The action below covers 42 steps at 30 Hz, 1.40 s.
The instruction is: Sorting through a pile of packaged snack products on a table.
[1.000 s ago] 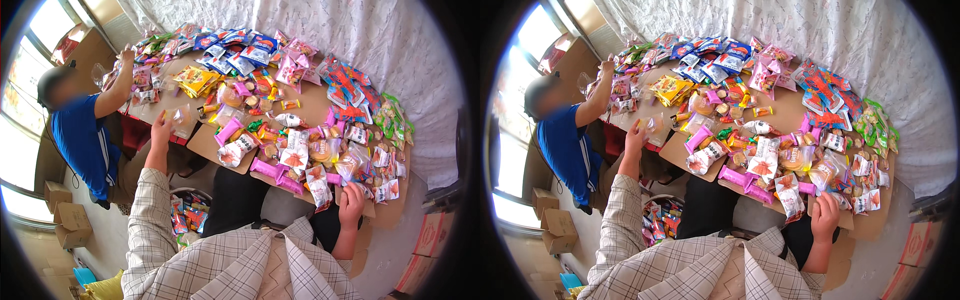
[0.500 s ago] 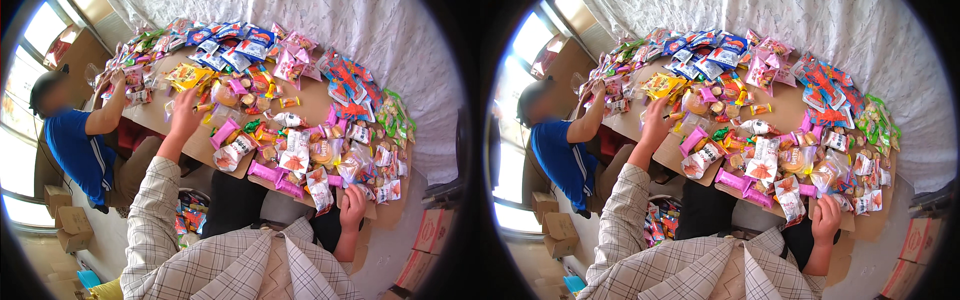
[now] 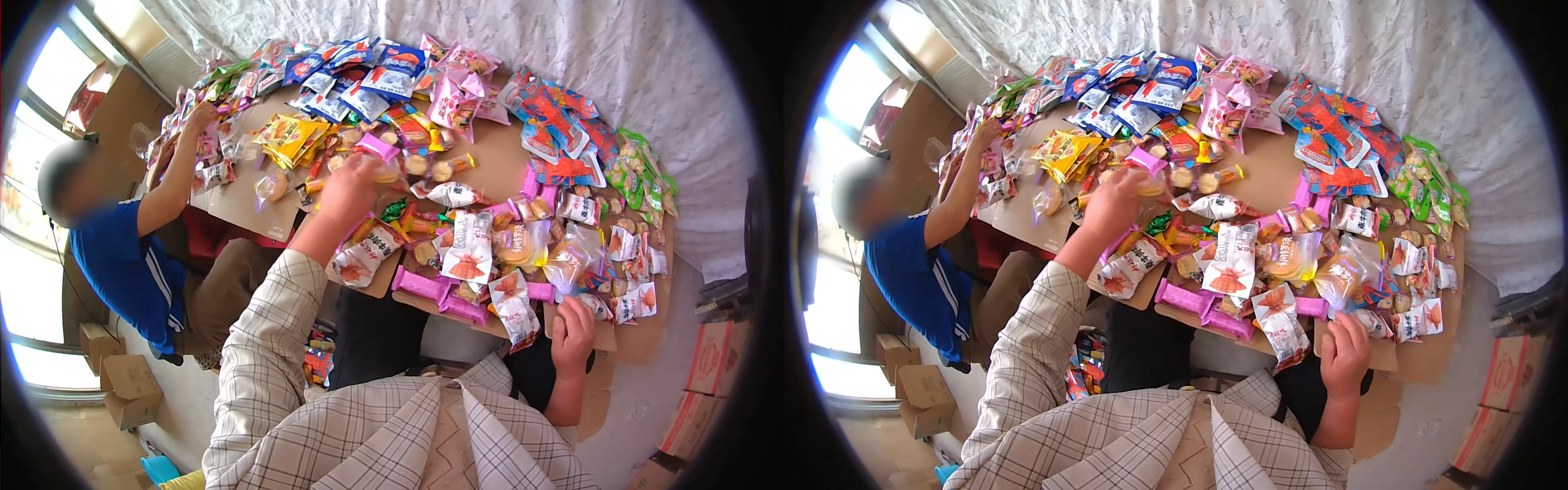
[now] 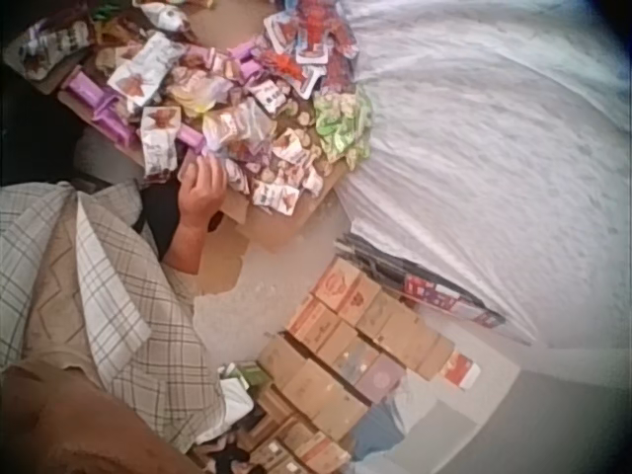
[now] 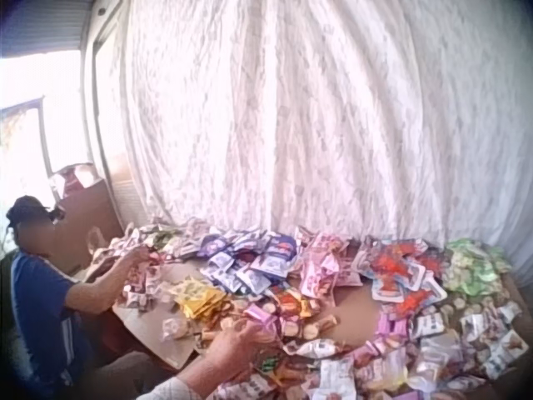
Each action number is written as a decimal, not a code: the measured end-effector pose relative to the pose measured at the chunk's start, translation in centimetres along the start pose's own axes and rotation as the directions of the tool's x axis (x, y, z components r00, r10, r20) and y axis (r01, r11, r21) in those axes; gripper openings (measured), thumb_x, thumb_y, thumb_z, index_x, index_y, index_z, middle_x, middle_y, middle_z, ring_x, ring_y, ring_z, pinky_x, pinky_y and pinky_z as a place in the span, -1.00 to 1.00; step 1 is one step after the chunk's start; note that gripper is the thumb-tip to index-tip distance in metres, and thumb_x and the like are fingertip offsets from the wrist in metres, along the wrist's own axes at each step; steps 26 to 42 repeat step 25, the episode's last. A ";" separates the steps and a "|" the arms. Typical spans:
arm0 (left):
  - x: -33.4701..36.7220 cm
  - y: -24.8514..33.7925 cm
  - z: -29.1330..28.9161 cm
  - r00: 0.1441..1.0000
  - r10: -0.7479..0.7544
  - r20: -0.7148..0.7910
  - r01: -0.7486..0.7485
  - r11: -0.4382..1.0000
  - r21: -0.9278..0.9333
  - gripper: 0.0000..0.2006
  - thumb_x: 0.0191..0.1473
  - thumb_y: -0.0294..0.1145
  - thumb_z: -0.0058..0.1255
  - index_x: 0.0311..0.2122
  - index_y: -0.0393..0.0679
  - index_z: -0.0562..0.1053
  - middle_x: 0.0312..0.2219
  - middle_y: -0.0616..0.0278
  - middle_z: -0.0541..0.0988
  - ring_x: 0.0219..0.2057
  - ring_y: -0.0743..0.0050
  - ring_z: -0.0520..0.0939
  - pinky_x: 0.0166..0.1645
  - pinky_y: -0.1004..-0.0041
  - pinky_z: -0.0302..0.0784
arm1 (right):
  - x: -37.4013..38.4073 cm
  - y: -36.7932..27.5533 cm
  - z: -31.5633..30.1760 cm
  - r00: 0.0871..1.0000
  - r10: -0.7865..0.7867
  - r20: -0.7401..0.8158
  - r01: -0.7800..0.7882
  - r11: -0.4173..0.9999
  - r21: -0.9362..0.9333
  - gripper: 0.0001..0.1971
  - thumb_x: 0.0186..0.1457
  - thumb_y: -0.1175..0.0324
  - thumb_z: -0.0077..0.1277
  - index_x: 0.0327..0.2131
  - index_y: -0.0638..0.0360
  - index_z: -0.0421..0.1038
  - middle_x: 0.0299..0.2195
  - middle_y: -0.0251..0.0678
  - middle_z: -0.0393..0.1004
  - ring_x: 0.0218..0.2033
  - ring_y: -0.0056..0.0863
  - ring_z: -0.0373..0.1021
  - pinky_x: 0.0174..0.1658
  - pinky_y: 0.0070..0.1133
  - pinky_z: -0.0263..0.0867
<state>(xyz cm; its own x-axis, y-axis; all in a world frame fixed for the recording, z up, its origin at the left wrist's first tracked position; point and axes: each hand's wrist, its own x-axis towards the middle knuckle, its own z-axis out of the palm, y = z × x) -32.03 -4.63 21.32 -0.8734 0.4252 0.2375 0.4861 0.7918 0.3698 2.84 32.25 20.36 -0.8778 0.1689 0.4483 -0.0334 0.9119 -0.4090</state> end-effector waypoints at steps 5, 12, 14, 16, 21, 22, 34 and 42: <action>-1.7 4.2 0.2 0.958 0.229 -0.173 -0.242 0.969 -0.056 -0.63 0.03 -0.46 0.21 0.00 -0.01 0.53 0.11 -0.20 0.52 -0.05 -0.29 0.65 0.02 0.02 0.61 | -0.1 0.2 -0.1 1.000 -0.001 0.009 0.002 1.000 -0.014 -0.79 0.21 0.35 0.08 -0.20 0.32 0.55 -0.04 -0.09 0.58 -0.02 0.00 0.49 0.12 -0.19 0.39; -2.1 7.6 -2.5 0.889 0.362 0.281 -0.322 0.930 -0.178 -0.50 0.06 -0.16 0.29 0.12 0.04 0.49 0.07 0.02 0.58 -0.08 -0.14 0.67 0.01 0.05 0.60 | 0.2 -0.1 -0.1 1.000 -0.010 0.002 0.010 1.000 0.008 -0.82 0.13 0.49 0.07 -0.21 0.35 0.54 -0.07 -0.05 0.59 -0.04 0.00 0.49 0.09 -0.21 0.39; -1.3 7.4 -3.2 0.871 0.364 0.330 -0.314 0.929 -0.198 -0.42 0.07 -0.02 0.29 0.19 0.07 0.47 0.06 0.03 0.59 -0.10 -0.13 0.68 0.01 0.05 0.60 | 0.2 0.0 -0.1 1.000 -0.013 -0.002 0.013 1.000 0.008 -0.83 0.13 0.49 0.08 -0.21 0.35 0.54 -0.07 -0.05 0.59 -0.05 0.00 0.49 0.09 -0.21 0.39; -0.1 6.6 -3.2 0.889 0.298 0.347 -0.237 0.949 -0.208 -0.33 0.06 0.11 0.29 0.24 0.10 0.45 0.06 0.03 0.59 -0.11 -0.11 0.68 -0.01 0.04 0.60 | 0.1 0.1 0.0 1.000 -0.010 0.001 0.010 1.000 -0.001 -0.83 0.13 0.48 0.07 -0.21 0.35 0.54 -0.07 -0.05 0.59 -0.05 0.00 0.49 0.08 -0.20 0.40; 5.7 3.0 0.8 0.916 0.350 0.196 -0.292 0.917 -0.272 -0.36 0.33 0.21 -0.07 0.26 -0.10 0.45 0.23 -0.16 0.44 0.29 -0.20 0.41 0.36 0.07 0.33 | -0.2 0.5 0.0 0.999 0.004 0.032 -0.004 1.000 -0.014 -0.79 0.19 0.34 0.09 -0.22 0.31 0.55 -0.05 -0.07 0.58 -0.02 0.02 0.48 0.12 -0.15 0.39; 6.9 2.3 2.0 0.940 0.306 0.151 -0.265 0.933 -0.245 -0.36 0.31 0.23 -0.06 0.25 -0.08 0.46 0.25 -0.14 0.42 0.30 -0.20 0.40 0.37 0.07 0.32 | -0.3 0.5 0.1 0.999 0.011 0.035 -0.010 1.000 -0.012 -0.79 0.19 0.34 0.10 -0.22 0.30 0.55 -0.05 -0.07 0.58 -0.01 0.02 0.48 0.13 -0.15 0.38; 10.8 0.2 5.4 0.975 0.129 0.183 -0.106 0.986 -0.129 -0.31 0.29 0.29 -0.07 0.30 -0.04 0.43 0.31 -0.12 0.35 0.38 -0.13 0.27 0.44 0.11 0.19 | -0.5 1.0 0.2 0.997 0.027 0.067 -0.025 0.999 -0.022 -0.77 0.16 0.32 0.13 -0.19 0.28 0.55 -0.02 -0.03 0.56 0.00 0.05 0.47 0.23 -0.11 0.34; 10.8 0.2 5.4 0.975 0.129 0.183 -0.106 0.986 -0.129 -0.31 0.29 0.29 -0.07 0.30 -0.04 0.43 0.31 -0.12 0.35 0.38 -0.13 0.27 0.44 0.11 0.19 | -0.5 1.0 0.2 0.997 0.027 0.067 -0.025 0.999 -0.022 -0.77 0.16 0.32 0.13 -0.19 0.28 0.55 -0.02 -0.03 0.56 0.00 0.05 0.47 0.23 -0.11 0.34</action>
